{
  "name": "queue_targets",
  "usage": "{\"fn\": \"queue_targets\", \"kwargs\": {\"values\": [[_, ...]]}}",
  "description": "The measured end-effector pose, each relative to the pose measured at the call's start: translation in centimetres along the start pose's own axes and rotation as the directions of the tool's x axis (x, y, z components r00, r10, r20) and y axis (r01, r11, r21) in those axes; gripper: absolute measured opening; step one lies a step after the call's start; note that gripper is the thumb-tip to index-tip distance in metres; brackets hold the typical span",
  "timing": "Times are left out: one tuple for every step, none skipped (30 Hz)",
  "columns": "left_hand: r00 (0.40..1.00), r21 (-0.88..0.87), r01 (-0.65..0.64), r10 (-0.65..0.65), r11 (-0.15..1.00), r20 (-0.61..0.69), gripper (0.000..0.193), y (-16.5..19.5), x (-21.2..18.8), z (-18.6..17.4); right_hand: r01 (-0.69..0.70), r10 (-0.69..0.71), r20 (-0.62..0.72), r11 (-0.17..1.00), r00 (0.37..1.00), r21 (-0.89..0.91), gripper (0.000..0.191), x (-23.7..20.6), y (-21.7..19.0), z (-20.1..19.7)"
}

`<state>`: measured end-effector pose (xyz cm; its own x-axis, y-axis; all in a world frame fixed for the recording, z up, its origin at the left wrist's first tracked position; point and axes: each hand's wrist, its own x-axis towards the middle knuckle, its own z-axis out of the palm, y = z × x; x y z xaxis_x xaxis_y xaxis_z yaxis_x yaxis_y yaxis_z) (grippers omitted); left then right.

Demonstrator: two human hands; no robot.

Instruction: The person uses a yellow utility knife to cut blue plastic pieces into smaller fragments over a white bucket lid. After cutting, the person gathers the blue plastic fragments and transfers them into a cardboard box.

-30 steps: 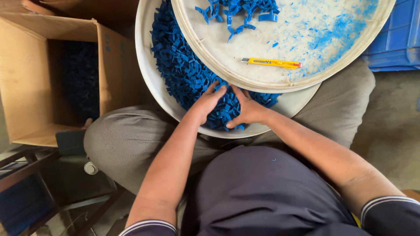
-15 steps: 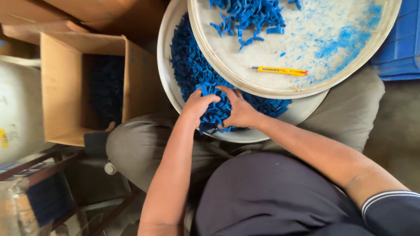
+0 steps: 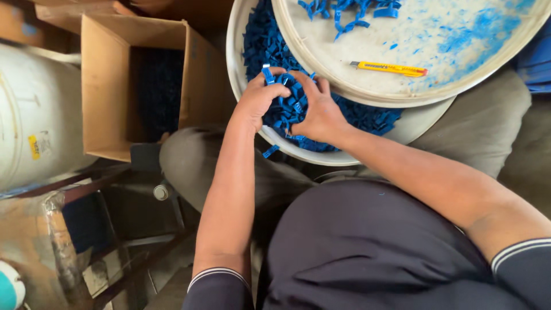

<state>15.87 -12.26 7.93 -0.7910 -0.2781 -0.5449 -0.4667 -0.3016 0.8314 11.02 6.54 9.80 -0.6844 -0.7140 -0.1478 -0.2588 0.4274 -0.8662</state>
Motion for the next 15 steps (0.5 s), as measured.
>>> {"fn": "queue_targets", "kwargs": {"values": [[0.999, -0.004, -0.043, 0.043, 0.999, 0.007, 0.043, 0.5, 0.0, 0.0, 0.04, -0.04, -0.022, 0.999, 0.999, -0.002, 0.113, 0.2, -0.3, -0.4], [0.998, -0.001, -0.056, 0.056, 0.998, 0.007, 0.043, 1.1, 0.0, 0.1, 0.06, -0.06, -0.03, 0.998, 0.998, -0.01, 0.113, 0.4, -0.6, -0.8], [0.998, 0.002, -0.062, 0.062, 0.998, 0.007, 0.042, 1.6, -0.4, 0.1, 0.074, -0.074, -0.034, 0.997, 0.997, -0.015, 0.114, 0.4, -1.0, -1.1], [0.998, 0.001, -0.064, 0.064, 0.998, 0.011, 0.042, 2.0, -0.8, 0.4, 0.082, -0.083, -0.039, 0.996, 0.996, -0.024, 0.114, 0.3, -1.3, -1.5], [0.998, 0.004, -0.066, 0.066, 0.998, 0.012, 0.043, 2.5, -1.3, 0.6, 0.062, -0.063, -0.021, 0.997, 0.998, -0.041, 0.115, 0.4, -1.8, -1.7], [0.995, 0.011, -0.091, 0.09, 0.996, 0.033, 0.043, 3.4, -1.3, 1.0, 0.049, -0.052, -0.029, 0.996, 0.998, -0.071, 0.116, 0.8, -2.2, -2.2], [0.998, 0.02, -0.067, 0.067, 0.998, 0.003, 0.045, 4.5, -1.0, 1.4, 0.021, -0.023, -0.04, 0.999, 0.999, -0.038, 0.117, 1.1, -2.5, -2.9], [0.999, 0.025, -0.035, 0.036, 0.999, -0.035, 0.046, 5.4, -1.0, 1.9, -0.007, 0.007, -0.04, 1.0, 0.999, 0.002, 0.119, 1.2, -2.8, -3.4], [0.998, 0.045, -0.061, 0.062, 0.997, -0.025, 0.045, 6.3, -1.1, 2.3, 0.043, -0.039, -0.059, 0.997, 0.997, 0.063, 0.117, 1.3, -3.0, -4.1], [0.996, 0.066, -0.084, 0.086, 0.994, -0.02, 0.044, 7.5, -0.6, 2.9, 0.097, -0.088, -0.074, 0.987, 0.993, 0.125, 0.115, 1.9, -3.1, -5.0], [0.995, 0.072, -0.094, 0.095, 0.993, -0.006, 0.044, 8.9, 0.3, 3.7, 0.125, -0.113, -0.106, 0.986, 0.988, 0.108, 0.115, 2.6, -3.1, -6.2], [0.995, 0.077, -0.098, 0.098, 0.992, 0.0, 0.044, 10.0, 1.1, 4.4, 0.15, -0.137, -0.129, 0.984, 0.982, 0.096, 0.114, 3.4, -2.9, -7.2], [0.995, 0.083, -0.099, 0.099, 0.992, 0.001, 0.044, 11.1, 2.0, 4.9, 0.176, -0.162, -0.147, 0.981, 0.976, 0.087, 0.114, 4.3, -2.7, -8.2], [0.993, 0.102, -0.119, 0.118, 0.988, 0.022, 0.044, 12.3, 3.2, 5.8, 0.174, -0.16, -0.171, 0.982, 0.972, 0.069, 0.115, 5.3, -2.3, -9.4], [0.99, 0.118, -0.136, 0.133, 0.984, 0.039, 0.044, 13.6, 4.8, 6.9, 0.17, -0.158, -0.189, 0.984, 0.969, 0.052, 0.115, 6.5, -1.7, -11.1]]}}
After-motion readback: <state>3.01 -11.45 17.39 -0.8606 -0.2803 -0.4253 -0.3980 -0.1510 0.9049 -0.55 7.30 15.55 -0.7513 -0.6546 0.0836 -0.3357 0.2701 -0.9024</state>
